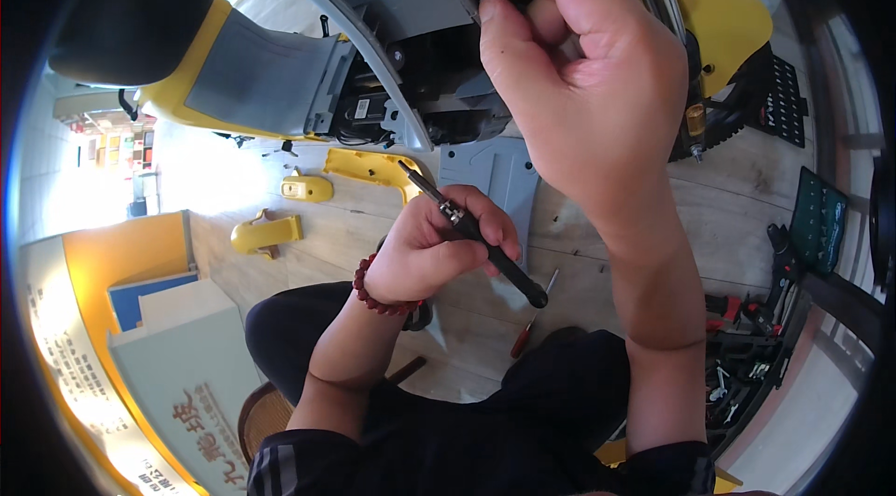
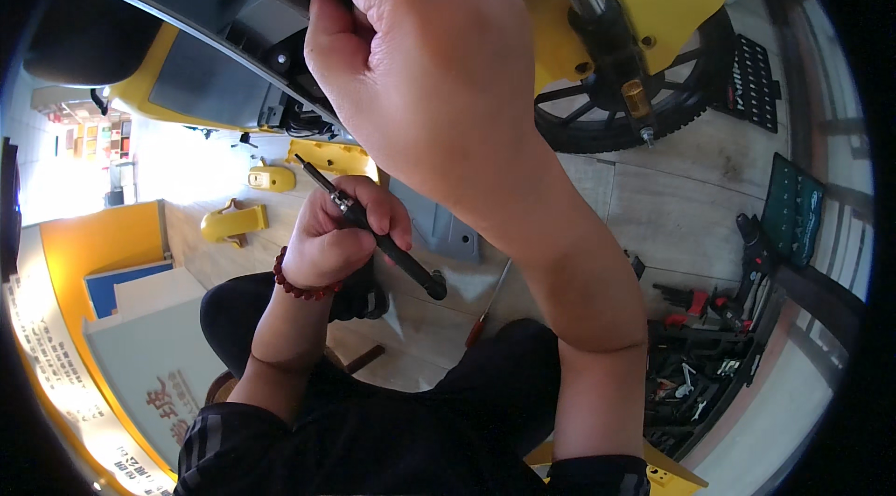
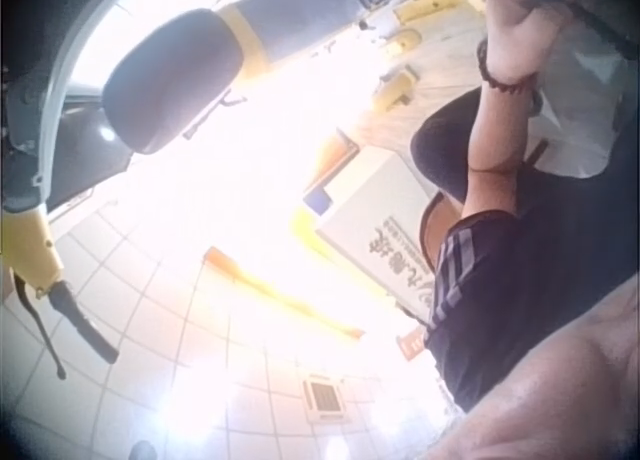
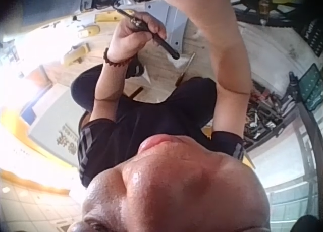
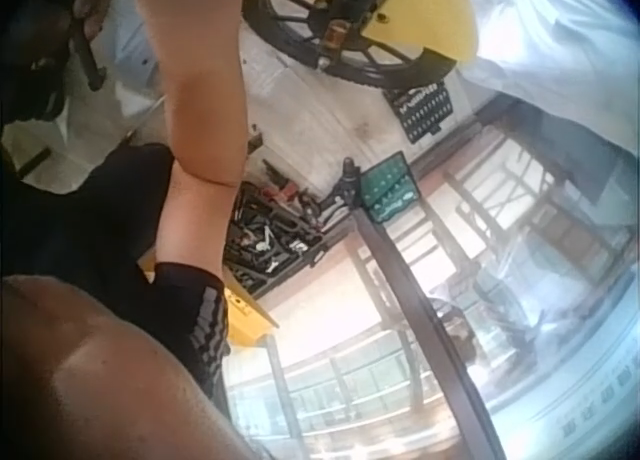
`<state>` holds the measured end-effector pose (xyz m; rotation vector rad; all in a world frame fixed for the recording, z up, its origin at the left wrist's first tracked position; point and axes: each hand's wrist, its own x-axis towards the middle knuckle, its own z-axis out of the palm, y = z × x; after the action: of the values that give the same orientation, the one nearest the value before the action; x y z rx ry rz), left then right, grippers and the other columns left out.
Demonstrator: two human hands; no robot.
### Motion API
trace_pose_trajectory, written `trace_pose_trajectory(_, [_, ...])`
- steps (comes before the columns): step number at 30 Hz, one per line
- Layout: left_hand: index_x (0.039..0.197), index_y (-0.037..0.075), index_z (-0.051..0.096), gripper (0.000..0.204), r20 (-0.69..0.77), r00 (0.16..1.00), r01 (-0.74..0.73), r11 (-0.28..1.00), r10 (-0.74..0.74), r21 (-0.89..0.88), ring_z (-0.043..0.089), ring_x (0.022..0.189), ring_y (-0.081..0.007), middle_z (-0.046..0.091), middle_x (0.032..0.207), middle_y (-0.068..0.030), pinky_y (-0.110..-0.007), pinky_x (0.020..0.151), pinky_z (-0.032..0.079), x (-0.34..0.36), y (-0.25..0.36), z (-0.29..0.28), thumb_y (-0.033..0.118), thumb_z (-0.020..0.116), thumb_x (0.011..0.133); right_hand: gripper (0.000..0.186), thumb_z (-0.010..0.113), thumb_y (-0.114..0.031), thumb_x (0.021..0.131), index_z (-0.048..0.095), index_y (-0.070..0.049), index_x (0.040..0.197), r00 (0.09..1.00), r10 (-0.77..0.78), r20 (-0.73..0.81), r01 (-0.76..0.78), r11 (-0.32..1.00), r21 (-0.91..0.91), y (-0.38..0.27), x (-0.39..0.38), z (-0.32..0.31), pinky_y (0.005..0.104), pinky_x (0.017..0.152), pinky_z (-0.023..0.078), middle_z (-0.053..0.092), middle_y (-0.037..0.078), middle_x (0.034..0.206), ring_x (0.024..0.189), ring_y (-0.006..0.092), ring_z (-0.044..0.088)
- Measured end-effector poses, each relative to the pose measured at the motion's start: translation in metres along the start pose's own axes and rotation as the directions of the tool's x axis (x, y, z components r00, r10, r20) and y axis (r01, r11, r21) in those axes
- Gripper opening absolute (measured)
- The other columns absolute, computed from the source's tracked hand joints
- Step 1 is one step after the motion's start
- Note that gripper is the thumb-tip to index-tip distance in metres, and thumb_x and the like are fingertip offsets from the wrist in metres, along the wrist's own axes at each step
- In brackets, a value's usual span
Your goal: The person is repairing the plastic parts and cables of a yellow motorcycle.
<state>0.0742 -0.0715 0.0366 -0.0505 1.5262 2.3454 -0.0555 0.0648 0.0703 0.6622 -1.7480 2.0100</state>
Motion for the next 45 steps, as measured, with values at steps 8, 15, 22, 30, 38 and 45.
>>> trace_pose_trajectory(8, [0.091,-0.001,0.056,0.014,-0.006,1.000,0.019,0.999,-0.019,-0.034,0.061,0.084,-0.0153,0.064,0.094,-0.0150,-0.026,0.074,0.050,-0.002,-0.003,-0.005,-0.002,0.053,0.077,0.015,0.071,-0.005,0.082,0.069,0.000,0.096,0.992,-0.120,-0.041,0.117,0.990,-0.075,0.005,-0.002,0.002,0.0156,0.047,0.038,0.061,-0.001,0.063,0.051,0.0002,0.050])
trace_pose_trajectory(15, [0.093,-0.001,0.055,0.016,-0.004,1.000,0.025,1.000,-0.025,0.001,0.061,0.082,-0.0158,0.064,0.096,-0.0159,-0.027,0.074,0.049,-0.004,-0.006,-0.009,-0.003,0.052,0.078,0.015,0.069,-0.010,0.084,0.069,0.001,0.094,0.931,0.346,0.117,-0.365,0.900,0.241,-0.006,0.003,-0.010,0.0187,0.049,0.044,0.065,0.002,0.066,0.054,0.0049,0.057])
trace_pose_trajectory(22, [0.095,-0.001,0.054,0.018,-0.021,0.999,0.037,0.997,-0.039,-0.073,0.060,0.079,-0.0188,0.063,0.095,-0.0184,-0.029,0.073,0.049,-0.004,-0.006,-0.009,-0.004,0.050,0.078,0.009,0.065,-0.003,0.083,0.069,-0.001,0.091,0.995,-0.070,-0.071,0.066,0.996,-0.058,0.006,-0.001,0.004,0.0223,0.051,0.045,0.065,0.007,0.065,0.051,0.0087,0.058])
trace_pose_trajectory(30, [0.096,-0.002,0.056,0.017,-0.054,0.999,-0.009,0.995,0.004,-0.104,0.062,0.080,-0.0219,0.062,0.094,-0.0199,-0.029,0.070,0.051,-0.003,-0.009,-0.007,-0.002,0.052,0.079,0.005,0.068,-0.004,0.079,0.065,-0.006,0.082,0.997,-0.041,-0.063,0.029,0.984,-0.178,0.005,-0.007,0.005,0.0323,0.048,0.047,0.062,0.009,0.062,0.052,0.0252,0.062])
trace_pose_trajectory(38, [0.097,-0.001,0.056,0.018,-0.072,0.997,-0.032,0.993,0.024,-0.113,0.063,0.076,-0.0226,0.063,0.091,-0.0206,-0.029,0.070,0.052,-0.002,-0.011,-0.006,0.006,0.060,0.081,0.009,0.066,-0.004,0.078,0.064,-0.006,0.086,0.996,-0.068,-0.062,0.064,0.995,-0.074,0.011,-0.006,0.003,0.0315,0.048,0.048,0.063,0.010,0.061,0.053,0.0256,0.063])
trace_pose_trajectory(45, [0.096,-0.001,0.056,0.019,-0.113,0.993,-0.023,0.995,0.012,-0.098,0.063,0.077,-0.0229,0.063,0.092,-0.0204,-0.029,0.071,0.051,-0.005,-0.007,-0.005,0.009,0.062,0.081,0.005,0.067,-0.006,0.080,0.064,-0.004,0.084,0.999,0.035,-0.041,-0.036,0.999,-0.015,0.008,-0.004,0.005,0.0318,0.048,0.049,0.063,0.010,0.062,0.053,0.0261,0.064])
